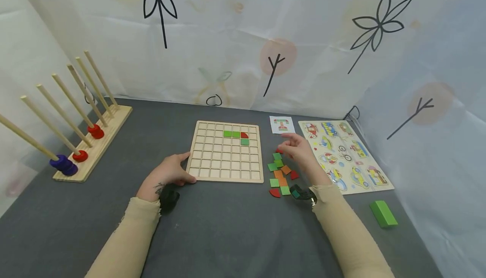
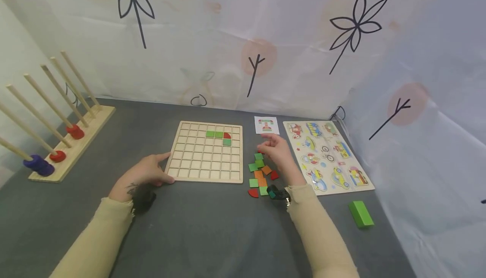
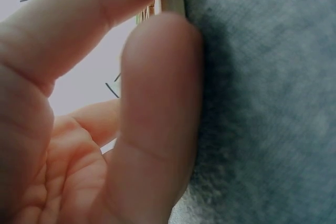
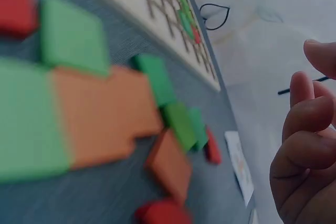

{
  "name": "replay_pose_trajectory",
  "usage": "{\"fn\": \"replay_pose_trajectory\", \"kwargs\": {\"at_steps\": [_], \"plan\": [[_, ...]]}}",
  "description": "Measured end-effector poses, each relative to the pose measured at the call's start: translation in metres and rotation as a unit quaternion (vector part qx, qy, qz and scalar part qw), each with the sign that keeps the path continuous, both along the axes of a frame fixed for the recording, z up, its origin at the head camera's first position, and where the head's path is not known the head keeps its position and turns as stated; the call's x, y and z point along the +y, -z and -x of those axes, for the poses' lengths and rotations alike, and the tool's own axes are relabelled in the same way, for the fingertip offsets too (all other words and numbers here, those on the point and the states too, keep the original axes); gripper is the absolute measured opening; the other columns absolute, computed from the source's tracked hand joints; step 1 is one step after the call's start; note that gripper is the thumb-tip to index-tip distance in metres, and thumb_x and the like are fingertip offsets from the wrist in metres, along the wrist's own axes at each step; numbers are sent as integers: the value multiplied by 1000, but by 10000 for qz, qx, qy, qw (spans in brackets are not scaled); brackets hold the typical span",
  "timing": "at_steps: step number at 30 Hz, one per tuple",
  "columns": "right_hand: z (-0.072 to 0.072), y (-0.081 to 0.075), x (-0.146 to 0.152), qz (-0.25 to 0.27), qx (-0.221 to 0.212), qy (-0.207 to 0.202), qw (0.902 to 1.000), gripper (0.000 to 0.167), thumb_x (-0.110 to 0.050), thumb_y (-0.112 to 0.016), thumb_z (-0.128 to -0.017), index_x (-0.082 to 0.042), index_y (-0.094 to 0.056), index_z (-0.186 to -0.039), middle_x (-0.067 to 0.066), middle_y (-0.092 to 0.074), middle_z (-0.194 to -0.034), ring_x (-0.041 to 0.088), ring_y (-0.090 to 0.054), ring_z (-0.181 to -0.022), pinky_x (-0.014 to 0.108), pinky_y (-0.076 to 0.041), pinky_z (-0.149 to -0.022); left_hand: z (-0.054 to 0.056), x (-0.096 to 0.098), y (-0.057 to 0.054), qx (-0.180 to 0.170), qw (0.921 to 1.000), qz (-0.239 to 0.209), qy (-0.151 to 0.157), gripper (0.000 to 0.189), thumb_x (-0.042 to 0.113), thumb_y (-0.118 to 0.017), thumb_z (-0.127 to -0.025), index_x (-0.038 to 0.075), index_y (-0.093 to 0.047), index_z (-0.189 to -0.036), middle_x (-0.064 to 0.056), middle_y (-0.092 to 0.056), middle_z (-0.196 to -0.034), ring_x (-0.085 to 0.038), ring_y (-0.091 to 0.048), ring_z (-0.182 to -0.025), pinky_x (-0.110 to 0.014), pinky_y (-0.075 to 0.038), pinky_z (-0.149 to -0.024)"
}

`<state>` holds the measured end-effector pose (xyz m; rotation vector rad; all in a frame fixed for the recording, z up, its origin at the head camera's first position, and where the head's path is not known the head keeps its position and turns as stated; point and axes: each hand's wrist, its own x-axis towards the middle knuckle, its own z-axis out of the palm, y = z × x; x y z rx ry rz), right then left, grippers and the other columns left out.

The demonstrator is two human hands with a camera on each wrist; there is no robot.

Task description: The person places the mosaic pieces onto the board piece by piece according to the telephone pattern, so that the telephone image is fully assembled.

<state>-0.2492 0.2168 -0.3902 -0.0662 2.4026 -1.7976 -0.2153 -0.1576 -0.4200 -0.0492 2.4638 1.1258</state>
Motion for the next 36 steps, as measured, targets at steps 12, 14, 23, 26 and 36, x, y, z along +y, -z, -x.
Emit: {"fn": "replay_pose_trajectory", "kwargs": {"at_steps": [12, 14, 23, 26, 36], "plan": [[-71, 34, 40, -50, -401, -330, 9986, 48, -3, -65, -83, 9, -44, -125, -10, -58, -70, 3, -38, -49, 20, -31, -45, 0, 1, 0, -15, 10000, 0, 12, 102, 14, -82, -67, 6, -21, -148, -23, -56, -110, -15, -57, -53, -29, -50, -54], [-80, 37, 41, -154, -491, -365, 9980, 47, -3, -66, -82, 10, -46, -123, -9, -58, -69, 3, -38, -48, 20, -31, -45, 0, 1, 1, -9, 10000, 8, 13, 102, 15, -83, -67, 6, -21, -148, -23, -57, -108, -15, -57, -53, -29, -50, -54], [-96, 42, 41, -858, -535, -621, 9929, 39, -3, -71, -77, 10, -54, -110, -4, -56, -64, 2, -39, -49, 20, -32, -46, 1, 0, 2, -7, 10000, 72, 16, 101, 15, -83, -67, 5, -22, -147, -19, -58, -101, -15, -57, -53, -29, -49, -54], [-95, 42, 39, -1027, -458, -655, 9915, 40, -3, -72, -75, 10, -56, -109, -2, -55, -62, 3, -40, -49, 20, -32, -46, 1, 0, 3, -16, 10000, 54, 16, 102, 15, -83, -67, 5, -22, -147, -19, -57, -98, -15, -57, -53, -29, -50, -54], [-94, 40, 29, -1507, -392, -515, 9864, 37, 1, -73, -70, 8, -60, -104, -1, -49, -57, 6, -41, -48, 22, -35, -47, 1, 0, 4, 2, 10000, 36, 0, 101, 14, -83, -67, 5, -22, -147, -25, -54, -113, -16, -58, -54, -29, -50, -54]]}}
